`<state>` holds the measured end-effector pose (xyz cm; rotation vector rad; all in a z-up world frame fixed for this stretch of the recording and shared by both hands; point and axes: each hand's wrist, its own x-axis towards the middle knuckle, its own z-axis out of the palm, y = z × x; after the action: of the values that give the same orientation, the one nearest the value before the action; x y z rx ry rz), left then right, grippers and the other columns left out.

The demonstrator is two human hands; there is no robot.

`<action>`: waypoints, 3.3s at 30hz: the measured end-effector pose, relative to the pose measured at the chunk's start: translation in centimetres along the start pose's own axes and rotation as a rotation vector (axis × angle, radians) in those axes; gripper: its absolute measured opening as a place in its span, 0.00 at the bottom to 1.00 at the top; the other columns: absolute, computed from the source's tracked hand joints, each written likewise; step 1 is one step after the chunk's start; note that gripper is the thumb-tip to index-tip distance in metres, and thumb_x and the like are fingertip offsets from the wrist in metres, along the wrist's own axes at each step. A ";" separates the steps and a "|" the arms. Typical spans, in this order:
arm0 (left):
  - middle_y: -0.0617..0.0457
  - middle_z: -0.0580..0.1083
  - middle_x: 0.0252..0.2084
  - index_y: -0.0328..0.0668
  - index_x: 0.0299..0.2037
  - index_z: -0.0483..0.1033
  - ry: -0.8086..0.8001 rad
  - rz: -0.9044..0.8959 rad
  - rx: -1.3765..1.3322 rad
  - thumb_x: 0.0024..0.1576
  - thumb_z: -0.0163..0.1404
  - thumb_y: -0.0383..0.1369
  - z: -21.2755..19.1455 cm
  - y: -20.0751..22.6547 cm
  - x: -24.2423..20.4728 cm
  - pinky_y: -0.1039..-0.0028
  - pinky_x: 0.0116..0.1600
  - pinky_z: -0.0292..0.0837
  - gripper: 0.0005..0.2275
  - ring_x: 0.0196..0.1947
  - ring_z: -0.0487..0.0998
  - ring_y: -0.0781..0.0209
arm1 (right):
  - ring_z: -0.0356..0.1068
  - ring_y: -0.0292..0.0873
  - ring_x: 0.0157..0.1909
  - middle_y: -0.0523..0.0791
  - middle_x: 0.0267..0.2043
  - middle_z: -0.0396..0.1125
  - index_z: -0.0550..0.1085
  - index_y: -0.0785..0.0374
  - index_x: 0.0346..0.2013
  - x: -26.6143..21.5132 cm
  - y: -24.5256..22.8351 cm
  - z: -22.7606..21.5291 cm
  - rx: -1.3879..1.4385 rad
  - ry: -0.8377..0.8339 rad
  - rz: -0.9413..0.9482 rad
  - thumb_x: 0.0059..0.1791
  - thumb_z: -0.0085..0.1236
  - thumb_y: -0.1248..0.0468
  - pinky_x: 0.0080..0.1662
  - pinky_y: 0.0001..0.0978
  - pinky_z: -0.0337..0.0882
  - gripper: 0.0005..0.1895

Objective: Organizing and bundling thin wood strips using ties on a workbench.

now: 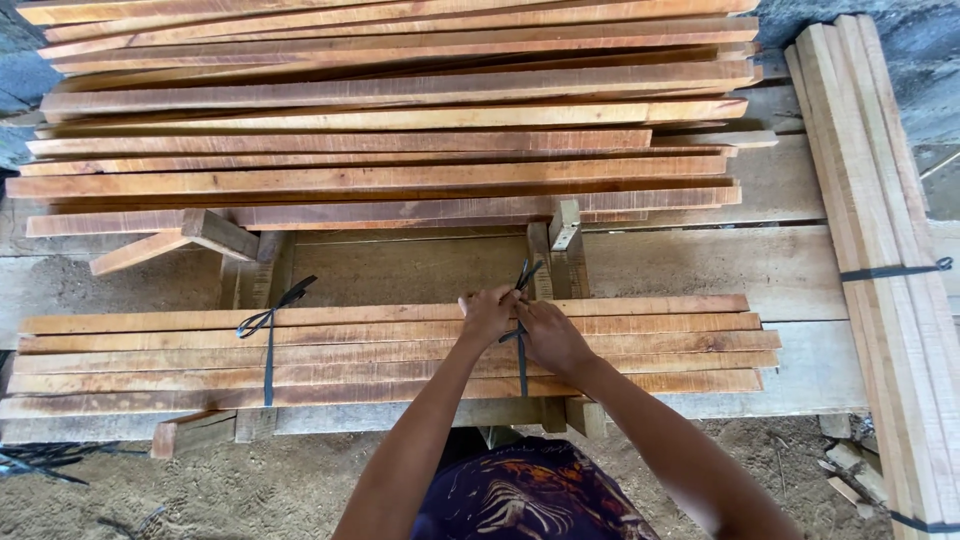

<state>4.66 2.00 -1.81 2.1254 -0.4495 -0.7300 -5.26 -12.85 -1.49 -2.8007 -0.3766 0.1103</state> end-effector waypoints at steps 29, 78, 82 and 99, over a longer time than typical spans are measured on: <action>0.41 0.79 0.47 0.43 0.53 0.79 0.042 -0.090 -0.209 0.67 0.46 0.47 -2.1 5.2 -3.2 0.45 0.59 0.71 0.17 0.53 0.78 0.38 | 0.69 0.52 0.41 0.53 0.38 0.67 0.67 0.72 0.62 -0.3 -0.4 -1.5 0.125 0.037 0.012 0.52 0.50 0.67 0.48 0.46 0.72 0.24; 0.68 0.79 0.30 0.70 0.38 0.82 -0.003 0.009 0.103 0.51 0.58 0.47 3.0 -7.2 4.5 0.59 0.66 0.56 0.07 0.44 0.83 0.61 | 0.73 0.49 0.45 0.49 0.40 0.67 0.69 0.61 0.51 3.4 2.5 -0.4 -0.352 0.526 -0.168 0.52 0.51 0.56 0.53 0.43 0.70 0.16; 0.67 0.78 0.29 0.67 0.35 0.81 -0.023 -0.007 0.071 0.46 0.62 0.47 1.5 -4.9 3.3 0.61 0.65 0.55 0.09 0.43 0.82 0.62 | 0.74 0.51 0.48 0.53 0.43 0.70 0.70 0.63 0.48 2.9 2.6 0.9 -0.432 0.545 -0.179 0.47 0.53 0.64 0.63 0.50 0.65 0.14; 0.61 0.83 0.38 0.66 0.45 0.83 -0.046 -0.089 0.067 0.53 0.57 0.45 1.1 -4.1 3.6 0.58 0.64 0.63 0.11 0.50 0.83 0.55 | 0.70 0.49 0.39 0.49 0.35 0.64 0.67 0.65 0.52 1.8 2.9 3.3 -0.159 0.412 -0.034 0.54 0.46 0.71 0.47 0.42 0.72 0.11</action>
<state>6.92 1.83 -6.85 2.2064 -0.4114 -0.8255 -3.15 -14.07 -5.57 -2.8692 -0.3427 -0.5172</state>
